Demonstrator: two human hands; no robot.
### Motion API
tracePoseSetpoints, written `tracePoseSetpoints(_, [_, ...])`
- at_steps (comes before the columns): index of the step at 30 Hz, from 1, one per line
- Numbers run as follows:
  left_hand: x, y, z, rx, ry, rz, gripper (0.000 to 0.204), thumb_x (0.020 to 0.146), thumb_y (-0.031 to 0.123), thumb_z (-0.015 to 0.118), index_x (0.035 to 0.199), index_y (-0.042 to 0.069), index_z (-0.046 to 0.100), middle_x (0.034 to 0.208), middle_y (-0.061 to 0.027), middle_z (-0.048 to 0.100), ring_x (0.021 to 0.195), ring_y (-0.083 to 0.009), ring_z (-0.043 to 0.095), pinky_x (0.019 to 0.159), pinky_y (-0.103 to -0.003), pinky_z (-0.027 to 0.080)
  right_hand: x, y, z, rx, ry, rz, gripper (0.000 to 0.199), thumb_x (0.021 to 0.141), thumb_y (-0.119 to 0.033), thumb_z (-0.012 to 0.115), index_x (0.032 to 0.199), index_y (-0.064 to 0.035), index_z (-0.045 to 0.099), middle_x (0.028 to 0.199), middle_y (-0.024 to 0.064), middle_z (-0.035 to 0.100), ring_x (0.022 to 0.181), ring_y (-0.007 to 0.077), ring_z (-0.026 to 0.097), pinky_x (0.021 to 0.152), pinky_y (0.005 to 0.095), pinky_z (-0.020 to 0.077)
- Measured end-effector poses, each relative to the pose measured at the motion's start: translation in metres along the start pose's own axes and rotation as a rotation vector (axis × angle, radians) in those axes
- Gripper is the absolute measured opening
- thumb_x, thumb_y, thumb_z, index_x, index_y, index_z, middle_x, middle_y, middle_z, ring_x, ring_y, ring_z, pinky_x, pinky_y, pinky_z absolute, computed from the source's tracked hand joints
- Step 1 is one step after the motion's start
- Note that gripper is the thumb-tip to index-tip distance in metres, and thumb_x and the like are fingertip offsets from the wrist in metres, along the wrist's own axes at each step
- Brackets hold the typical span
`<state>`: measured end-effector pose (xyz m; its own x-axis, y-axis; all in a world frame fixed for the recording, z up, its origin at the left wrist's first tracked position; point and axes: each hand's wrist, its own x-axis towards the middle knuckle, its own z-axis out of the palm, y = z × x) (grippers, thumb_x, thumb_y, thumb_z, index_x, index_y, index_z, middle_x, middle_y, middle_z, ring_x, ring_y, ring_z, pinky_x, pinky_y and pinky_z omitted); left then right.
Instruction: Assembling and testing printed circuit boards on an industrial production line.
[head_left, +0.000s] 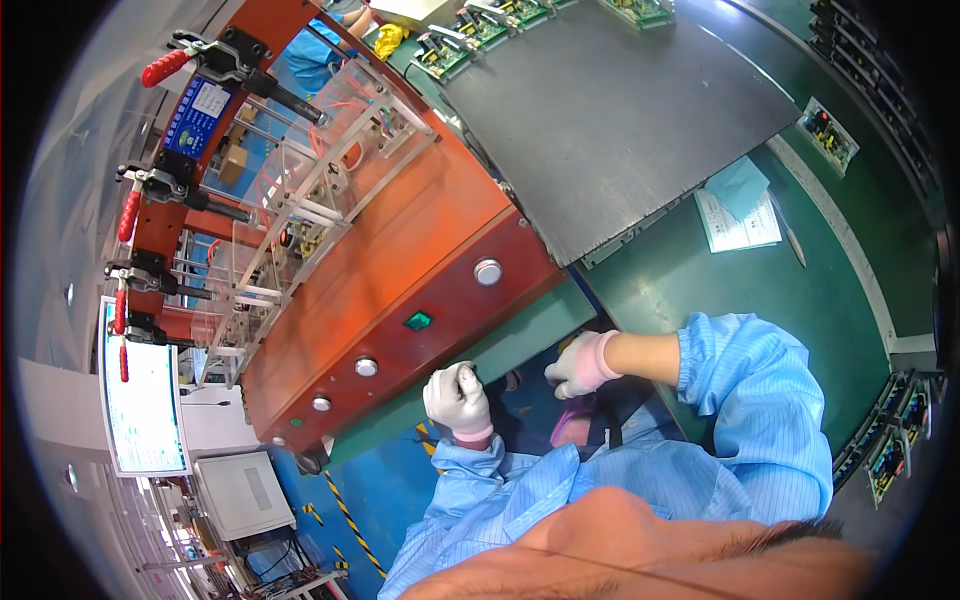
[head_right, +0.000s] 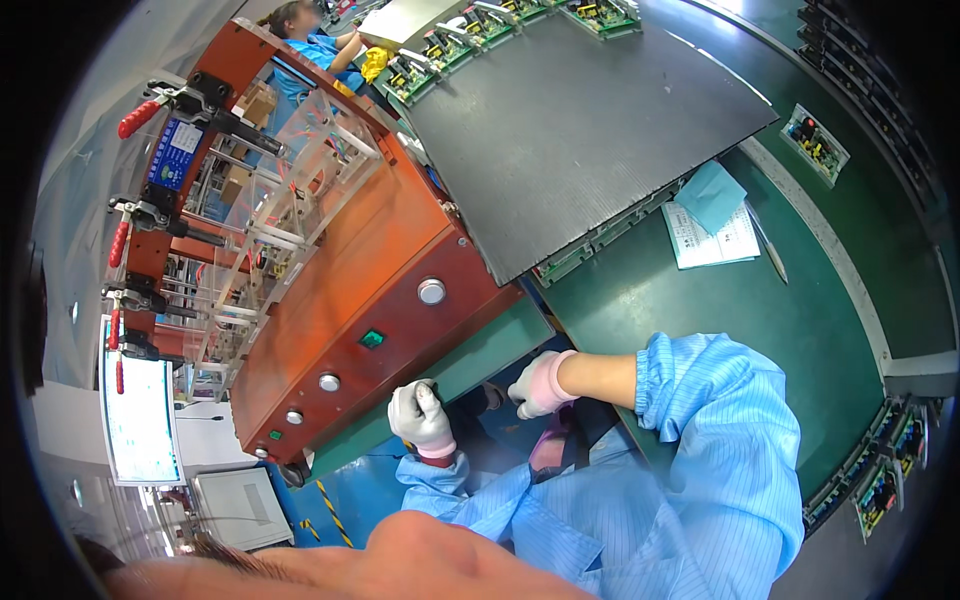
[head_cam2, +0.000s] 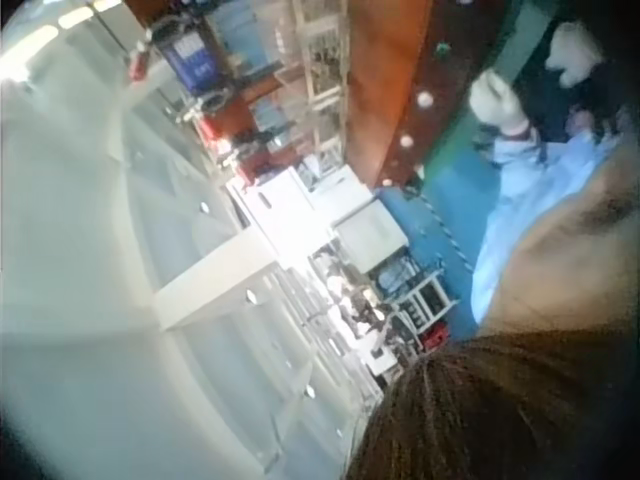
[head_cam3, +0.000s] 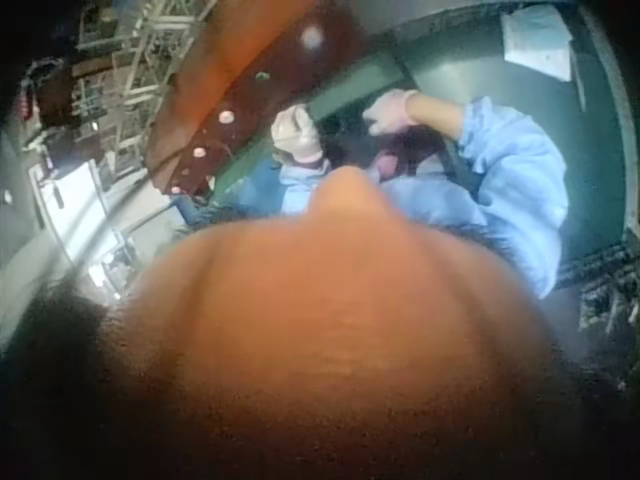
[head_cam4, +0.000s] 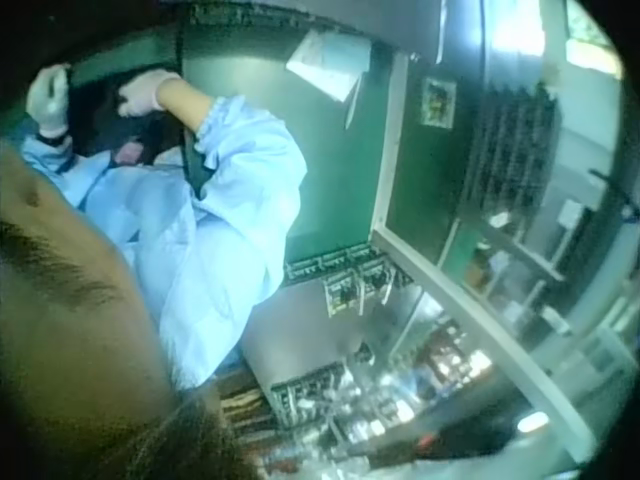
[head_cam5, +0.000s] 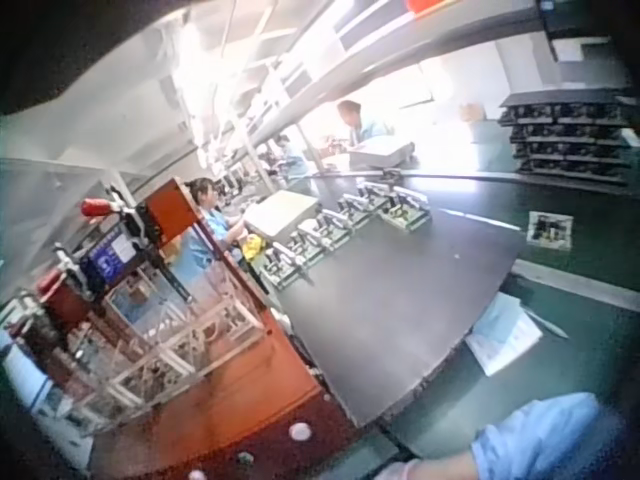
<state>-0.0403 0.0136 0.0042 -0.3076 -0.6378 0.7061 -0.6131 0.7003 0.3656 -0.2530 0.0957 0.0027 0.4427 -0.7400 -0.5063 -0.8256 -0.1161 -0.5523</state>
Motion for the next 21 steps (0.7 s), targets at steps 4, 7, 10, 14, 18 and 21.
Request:
tracePoseSetpoints(4, [0.0015, -0.0022, -0.0014, -0.020, -0.019, -0.002, 0.023, 0.089, 0.024, 0.061, 0.074, 0.009, 0.069, 0.068, -0.0036, 0.064, 0.061, -0.0221, 0.053, 0.064, -0.033, 0.044, -0.0014, 0.0014, 0.0030, -0.017, 0.026, 0.028, 0.038, 0.093, -0.045, 0.052, 0.114, -0.0163, 0.066, 0.083, 0.0030, 0.073, 0.083, 0.0291, 0.068, 0.078, 0.0410, 0.0521])
tracePoseSetpoints(7, [0.0009, -0.0008, -0.0013, -0.034, -0.037, -0.015, 0.023, 0.089, 0.024, 0.060, 0.074, 0.008, 0.069, 0.069, -0.0037, 0.064, 0.062, -0.0224, 0.054, 0.065, -0.033, 0.044, 0.0018, -0.0001, 0.0008, -0.030, 0.007, -0.007, 0.037, 0.092, -0.044, 0.052, 0.112, -0.0163, 0.066, 0.083, 0.0024, 0.072, 0.083, 0.0287, 0.068, 0.078, 0.0409, 0.0520])
tracePoseSetpoints(10, [0.0010, -0.0002, -0.0031, -0.024, -0.022, -0.007, 0.023, 0.090, 0.024, 0.060, 0.075, 0.008, 0.069, 0.069, -0.0040, 0.065, 0.062, -0.0227, 0.054, 0.065, -0.033, 0.044, 0.0028, -0.0009, -0.0009, 0.017, -0.022, -0.016, 0.039, 0.090, -0.043, 0.052, 0.112, -0.0141, 0.067, 0.095, 0.0060, 0.073, 0.091, 0.0320, 0.067, 0.082, 0.0427, 0.0513])
tracePoseSetpoints(14, [0.0016, 0.0010, -0.0003, -0.021, -0.014, -0.002, 0.024, 0.090, 0.024, 0.059, 0.075, 0.008, 0.068, 0.069, -0.0040, 0.065, 0.062, -0.0227, 0.054, 0.065, -0.033, 0.044, 0.0043, 0.0019, 0.0036, 0.012, -0.011, -0.019, 0.038, 0.091, -0.044, 0.052, 0.111, -0.0148, 0.066, 0.093, 0.0055, 0.073, 0.090, 0.0319, 0.067, 0.081, 0.0425, 0.0515])
tracePoseSetpoints(18, [0.0017, 0.0011, -0.0005, -0.019, -0.014, 0.002, 0.025, 0.090, 0.025, 0.059, 0.075, 0.008, 0.068, 0.070, -0.0039, 0.065, 0.063, -0.0227, 0.054, 0.065, -0.033, 0.044, 0.0043, 0.0023, 0.0040, -0.008, 0.008, -0.021, 0.036, 0.092, -0.044, 0.052, 0.111, -0.0163, 0.066, 0.087, 0.0040, 0.073, 0.086, 0.0308, 0.067, 0.079, 0.0418, 0.0519])
tracePoseSetpoints(21, [0.0014, 0.0009, -0.0015, -0.017, -0.020, 0.003, 0.025, 0.090, 0.025, 0.059, 0.075, 0.008, 0.068, 0.069, -0.0038, 0.065, 0.063, -0.0227, 0.055, 0.065, -0.034, 0.044, 0.0025, 0.0007, 0.0019, -0.005, 0.001, -0.023, 0.036, 0.092, -0.044, 0.053, 0.111, -0.0163, 0.066, 0.089, 0.0044, 0.073, 0.087, 0.0309, 0.067, 0.080, 0.0420, 0.0519])
